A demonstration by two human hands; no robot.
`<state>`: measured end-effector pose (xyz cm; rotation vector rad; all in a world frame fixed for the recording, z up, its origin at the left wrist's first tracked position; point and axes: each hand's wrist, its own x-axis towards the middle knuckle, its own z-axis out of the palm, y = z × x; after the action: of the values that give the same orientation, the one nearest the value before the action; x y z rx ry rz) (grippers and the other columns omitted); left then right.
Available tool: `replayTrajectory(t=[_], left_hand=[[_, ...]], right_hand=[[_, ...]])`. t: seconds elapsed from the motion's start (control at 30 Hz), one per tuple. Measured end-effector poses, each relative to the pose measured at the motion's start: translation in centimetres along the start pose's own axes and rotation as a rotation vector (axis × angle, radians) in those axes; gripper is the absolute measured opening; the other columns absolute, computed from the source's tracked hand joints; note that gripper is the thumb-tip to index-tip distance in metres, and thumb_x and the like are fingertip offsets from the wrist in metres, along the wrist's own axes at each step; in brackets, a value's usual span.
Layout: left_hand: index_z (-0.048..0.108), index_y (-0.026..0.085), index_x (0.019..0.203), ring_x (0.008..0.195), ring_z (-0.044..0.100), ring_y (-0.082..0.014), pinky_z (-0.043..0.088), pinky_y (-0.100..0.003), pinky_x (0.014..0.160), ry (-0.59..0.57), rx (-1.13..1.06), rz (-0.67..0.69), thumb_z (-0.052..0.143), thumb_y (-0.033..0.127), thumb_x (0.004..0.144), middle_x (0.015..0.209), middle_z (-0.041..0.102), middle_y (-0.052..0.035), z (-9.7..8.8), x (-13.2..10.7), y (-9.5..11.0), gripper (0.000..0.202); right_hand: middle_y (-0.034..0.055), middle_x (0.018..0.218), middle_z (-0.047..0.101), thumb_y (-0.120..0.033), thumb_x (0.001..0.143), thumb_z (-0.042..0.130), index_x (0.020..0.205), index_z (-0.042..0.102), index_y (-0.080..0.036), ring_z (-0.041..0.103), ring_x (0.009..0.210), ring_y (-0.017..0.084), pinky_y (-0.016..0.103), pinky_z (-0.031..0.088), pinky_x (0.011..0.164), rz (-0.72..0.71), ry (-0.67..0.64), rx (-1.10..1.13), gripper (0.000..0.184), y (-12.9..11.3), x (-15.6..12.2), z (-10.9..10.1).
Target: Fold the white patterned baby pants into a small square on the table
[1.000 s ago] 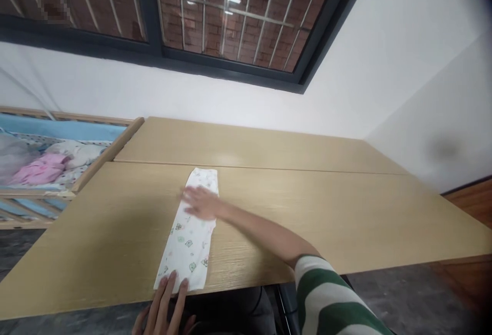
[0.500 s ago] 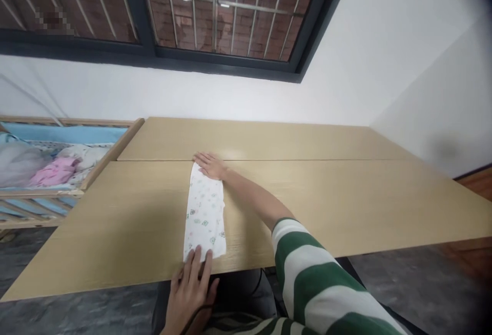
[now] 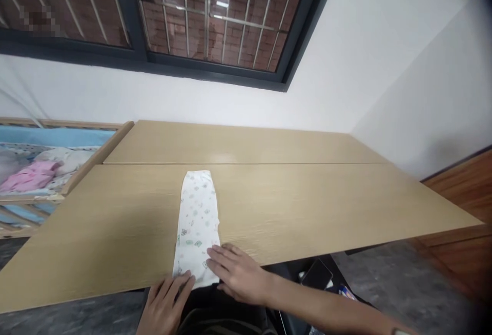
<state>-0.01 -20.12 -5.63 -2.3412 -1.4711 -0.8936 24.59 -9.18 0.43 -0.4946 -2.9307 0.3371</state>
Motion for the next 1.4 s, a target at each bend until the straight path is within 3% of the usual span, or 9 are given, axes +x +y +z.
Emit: replayTrajectory(t=[0.2, 0.3, 0.4, 0.6, 0.77, 0.93, 1.13, 1.27, 1.4], left_hand=[[0.07, 0.03, 0.106, 0.081, 0.07, -0.0135, 0.045, -0.03, 0.083, 0.077, -0.301, -0.118, 0.044, 0.017, 0.099, 0.092, 0.077, 0.0029, -1.9, 1.6, 1.5, 0.03], [0.07, 0.028, 0.111, 0.087, 0.073, -0.0162, 0.051, -0.028, 0.08, 0.0, -0.366, -0.194, 0.057, 0.028, 0.097, 0.097, 0.078, 0.0006, -4.2, 5.0, -0.2, 0.019], [0.07, 0.026, 0.111, 0.083, 0.073, -0.0186, 0.055, -0.03, 0.079, 0.092, -0.386, -0.365, 0.063, 0.038, 0.094, 0.091, 0.077, -0.0002, -4.7, 10.1, -3.8, 0.022], [0.068, 0.02, 0.111, 0.103, 0.072, -0.023, 0.057, -0.032, 0.087, -0.137, -0.438, -0.613, 0.062, 0.035, 0.087, 0.11, 0.076, -0.0072, 1.3, 19.2, -11.4, 0.029], [0.066, 0.013, 0.114, 0.108, 0.069, -0.0267, 0.053, -0.039, 0.096, -0.197, -0.359, -0.666, 0.058, 0.025, 0.089, 0.115, 0.074, -0.015, 4.9, 22.2, -13.4, 0.029], [0.062, 0.015, 0.125, 0.125, 0.058, -0.0357, 0.037, -0.057, 0.11, -0.133, -0.144, -0.57, 0.048, 0.036, 0.099, 0.131, 0.067, -0.0178, 3.6, 18.1, -8.3, 0.037], [0.068, 0.012, 0.122, 0.125, 0.057, -0.039, 0.043, -0.052, 0.102, -0.095, 0.194, -0.226, 0.052, 0.042, 0.096, 0.127, 0.068, -0.0203, 4.3, 7.4, 1.1, 0.043], [0.075, 0.018, 0.102, 0.105, 0.065, -0.036, 0.044, -0.054, 0.098, -0.13, 0.18, -0.163, 0.057, 0.04, 0.094, 0.104, 0.074, -0.0146, 5.3, 5.2, 1.6, 0.029], [0.074, 0.012, 0.107, 0.107, 0.065, -0.0373, 0.044, -0.054, 0.101, -0.107, 0.19, -0.167, 0.057, 0.041, 0.094, 0.106, 0.074, -0.0183, 5.3, 5.7, 0.8, 0.035]], right_hand=[[0.0096, 0.11, 0.071, -0.012, 0.094, 0.05, 0.117, 0.063, -0.018, 0.065, 0.103, 0.022, 0.039, 0.049, 0.099, 0.186, 0.146, 0.291, 0.027, -2.2, -0.5, -1.6], [0.0077, 0.105, 0.066, -0.017, 0.097, 0.05, 0.107, 0.062, -0.02, 0.063, 0.098, 0.02, 0.034, 0.052, 0.089, 0.276, 0.218, 0.511, 0.016, -0.9, 1.5, -5.1], [0.0066, 0.102, 0.064, -0.028, 0.1, 0.054, 0.101, 0.062, -0.019, 0.061, 0.094, 0.02, 0.033, 0.051, 0.084, 0.324, 0.294, 0.596, 0.012, 2.5, 4.4, -6.9], [0.0027, 0.088, 0.066, -0.023, 0.092, 0.061, 0.101, 0.061, -0.018, 0.059, 0.077, 0.016, 0.027, 0.046, 0.07, 0.589, 0.365, 0.606, 0.011, 11.9, 11.0, -4.0], [0.006, 0.096, 0.068, -0.023, 0.09, 0.062, 0.11, 0.057, -0.017, 0.062, 0.085, 0.019, 0.032, 0.051, 0.077, 0.784, 0.345, 0.531, 0.021, 16.0, 13.5, -1.3], [0.0218, 0.141, 0.054, -0.035, 0.1, 0.051, 0.142, 0.043, -0.01, 0.051, 0.132, 0.029, 0.046, 0.042, 0.11, 0.579, 0.386, 0.305, 0.05, 14.2, 12.1, -2.6], [0.0162, 0.166, 0.03, -0.04, 0.107, 0.042, 0.159, 0.031, -0.014, 0.019, 0.157, 0.024, 0.043, 0.023, 0.125, -0.197, 0.023, 0.097, 0.06, 7.6, 9.7, -3.9], [0.0142, 0.164, 0.034, -0.038, 0.107, 0.045, 0.158, 0.035, -0.013, 0.02, 0.157, 0.019, 0.036, 0.021, 0.126, -0.368, -0.061, 0.13, 0.058, 5.2, 9.6, -1.7], [0.0115, 0.165, 0.033, -0.039, 0.107, 0.042, 0.159, 0.035, -0.014, 0.021, 0.156, 0.016, 0.032, 0.018, 0.127, -0.318, -0.116, 0.172, 0.058, 7.0, 10.9, 0.2]])
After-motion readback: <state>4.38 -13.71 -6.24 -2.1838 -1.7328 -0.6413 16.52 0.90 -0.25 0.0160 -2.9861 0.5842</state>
